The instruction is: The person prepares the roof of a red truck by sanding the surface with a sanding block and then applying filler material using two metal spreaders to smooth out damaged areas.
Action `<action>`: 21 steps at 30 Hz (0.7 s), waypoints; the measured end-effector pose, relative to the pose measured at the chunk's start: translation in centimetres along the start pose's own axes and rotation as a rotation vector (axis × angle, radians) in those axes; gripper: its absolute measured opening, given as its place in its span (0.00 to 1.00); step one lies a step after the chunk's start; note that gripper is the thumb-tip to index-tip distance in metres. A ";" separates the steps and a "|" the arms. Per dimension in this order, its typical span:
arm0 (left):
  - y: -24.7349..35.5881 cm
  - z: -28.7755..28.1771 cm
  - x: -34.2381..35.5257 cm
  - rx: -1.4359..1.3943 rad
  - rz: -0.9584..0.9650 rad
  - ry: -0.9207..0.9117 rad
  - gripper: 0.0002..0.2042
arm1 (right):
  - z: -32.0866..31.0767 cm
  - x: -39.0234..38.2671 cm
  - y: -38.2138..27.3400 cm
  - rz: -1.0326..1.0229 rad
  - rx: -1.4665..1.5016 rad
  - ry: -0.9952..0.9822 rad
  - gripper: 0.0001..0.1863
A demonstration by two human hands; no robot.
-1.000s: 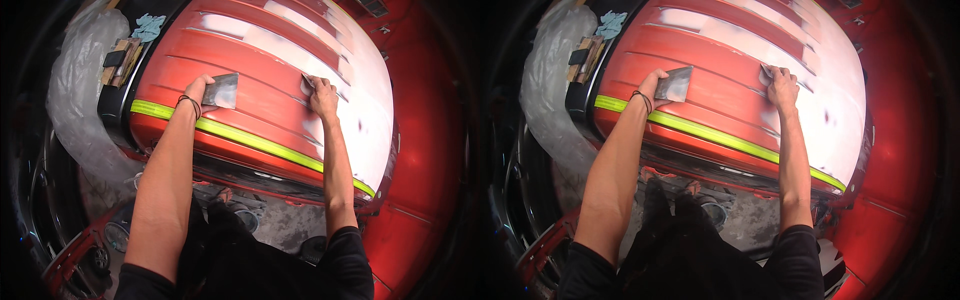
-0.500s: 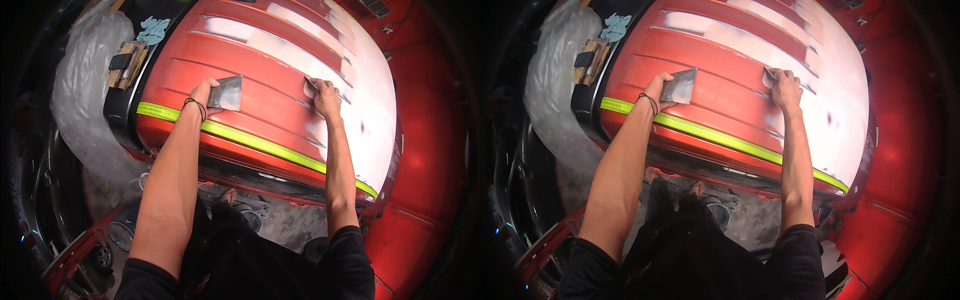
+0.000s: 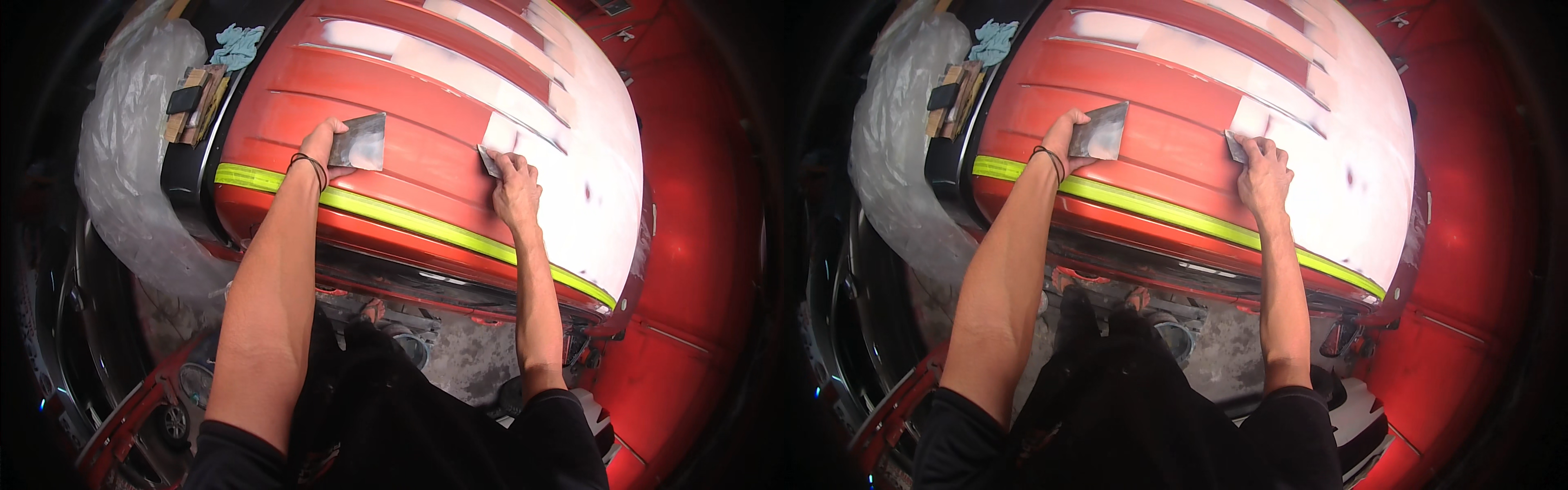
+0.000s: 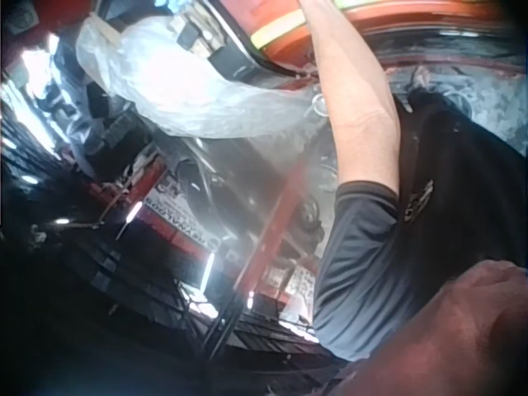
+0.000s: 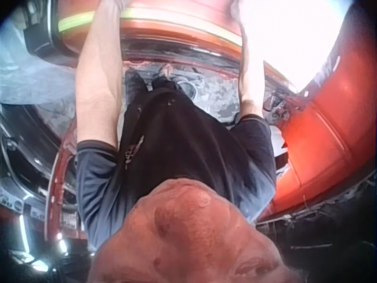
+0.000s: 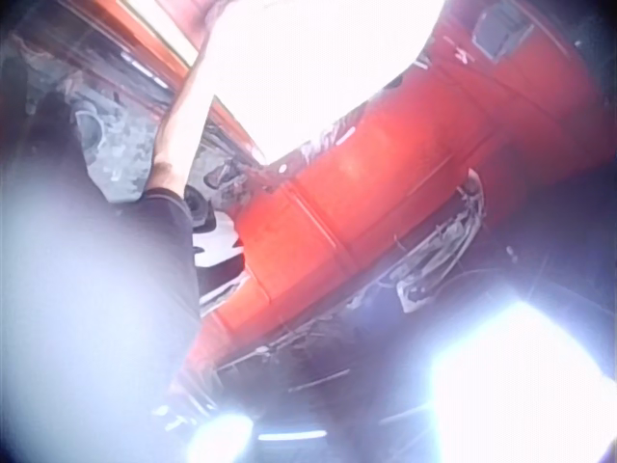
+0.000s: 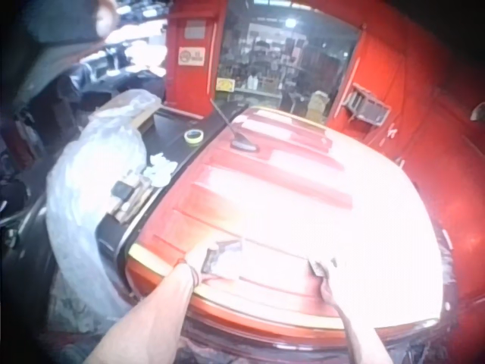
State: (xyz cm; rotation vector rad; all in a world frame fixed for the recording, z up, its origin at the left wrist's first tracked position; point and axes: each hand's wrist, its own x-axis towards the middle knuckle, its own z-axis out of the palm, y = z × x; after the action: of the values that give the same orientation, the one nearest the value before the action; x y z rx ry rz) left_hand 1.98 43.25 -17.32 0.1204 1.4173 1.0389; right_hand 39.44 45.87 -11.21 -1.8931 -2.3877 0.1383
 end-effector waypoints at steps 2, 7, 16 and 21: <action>0.0 0.0 0.1 -0.007 0.001 0.000 0.26 | -0.7 0.7 0.9 -0.038 0.035 -0.064 0.24; 0.3 -0.1 -0.8 -0.015 -0.004 -0.008 0.26 | -5.6 7.7 6.0 0.101 0.379 -0.495 0.20; 0.2 -0.1 -0.5 0.009 -0.015 0.003 0.27 | -1.5 7.6 9.9 -0.083 0.048 0.157 0.23; 0.3 0.2 -0.8 0.010 -0.018 0.027 0.26 | -0.1 7.2 9.2 -0.093 -0.020 0.214 0.26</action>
State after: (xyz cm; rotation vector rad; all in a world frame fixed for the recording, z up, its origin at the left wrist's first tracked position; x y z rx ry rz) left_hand 2.12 43.02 -16.51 0.1013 1.4455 1.0214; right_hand 46.65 54.97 -12.21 -1.7040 -2.3346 -0.0912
